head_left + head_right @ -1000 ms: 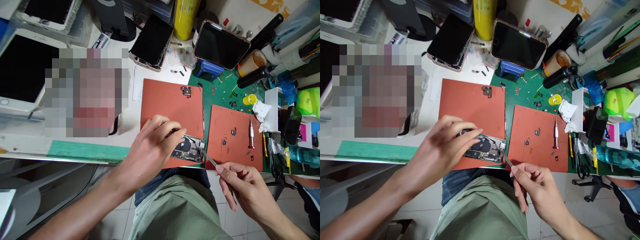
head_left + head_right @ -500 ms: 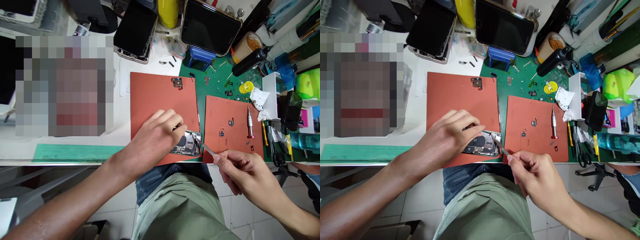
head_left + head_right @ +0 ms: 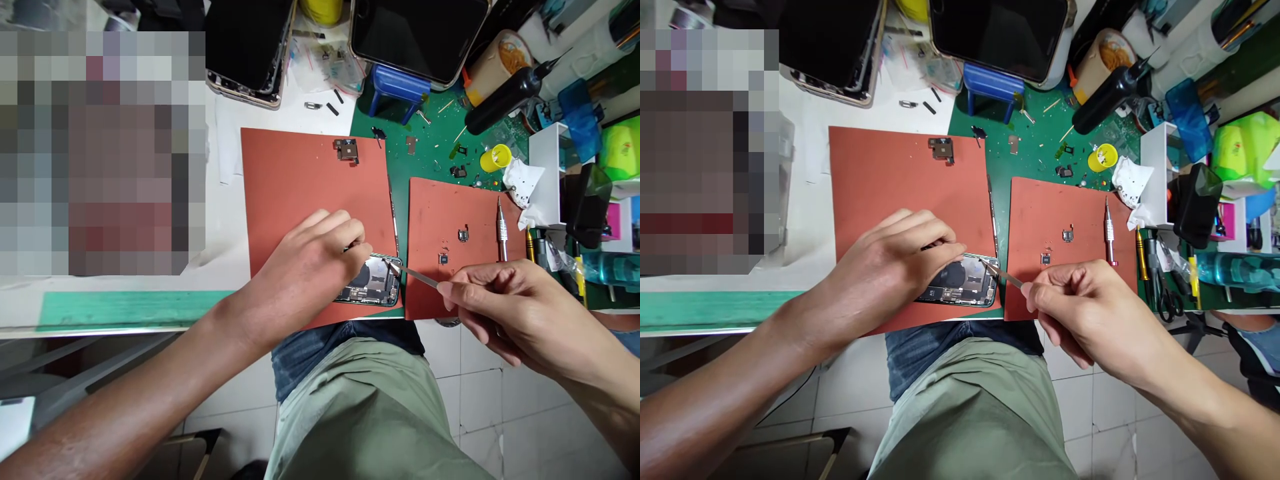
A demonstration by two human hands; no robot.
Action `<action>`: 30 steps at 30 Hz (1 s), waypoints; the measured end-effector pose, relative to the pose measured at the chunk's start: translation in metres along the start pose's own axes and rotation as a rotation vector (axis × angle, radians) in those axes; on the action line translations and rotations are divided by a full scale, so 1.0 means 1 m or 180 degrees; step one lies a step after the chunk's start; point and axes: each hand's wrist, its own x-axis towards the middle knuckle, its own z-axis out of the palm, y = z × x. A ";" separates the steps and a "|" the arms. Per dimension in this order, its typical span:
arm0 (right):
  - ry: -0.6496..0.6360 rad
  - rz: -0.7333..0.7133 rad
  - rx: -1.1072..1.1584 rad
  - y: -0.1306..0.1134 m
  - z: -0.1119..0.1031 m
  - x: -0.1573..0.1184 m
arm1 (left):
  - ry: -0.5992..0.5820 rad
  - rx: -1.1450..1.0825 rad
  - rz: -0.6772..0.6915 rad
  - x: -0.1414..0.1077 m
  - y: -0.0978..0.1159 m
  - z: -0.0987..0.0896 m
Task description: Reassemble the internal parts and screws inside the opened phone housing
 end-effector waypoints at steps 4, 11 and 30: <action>0.0105 -0.0045 -0.0086 0.000 -0.003 -0.001 | 0.0028 -0.0055 0.0030 0.002 0.001 0.001; 0.0033 -0.0054 -0.0128 -0.003 -0.002 -0.001 | 0.0125 -0.0334 0.0002 0.007 0.005 0.004; 0.0265 -0.0183 -0.0602 0.006 -0.015 -0.027 | 0.0118 0.0893 0.0500 0.013 0.008 0.008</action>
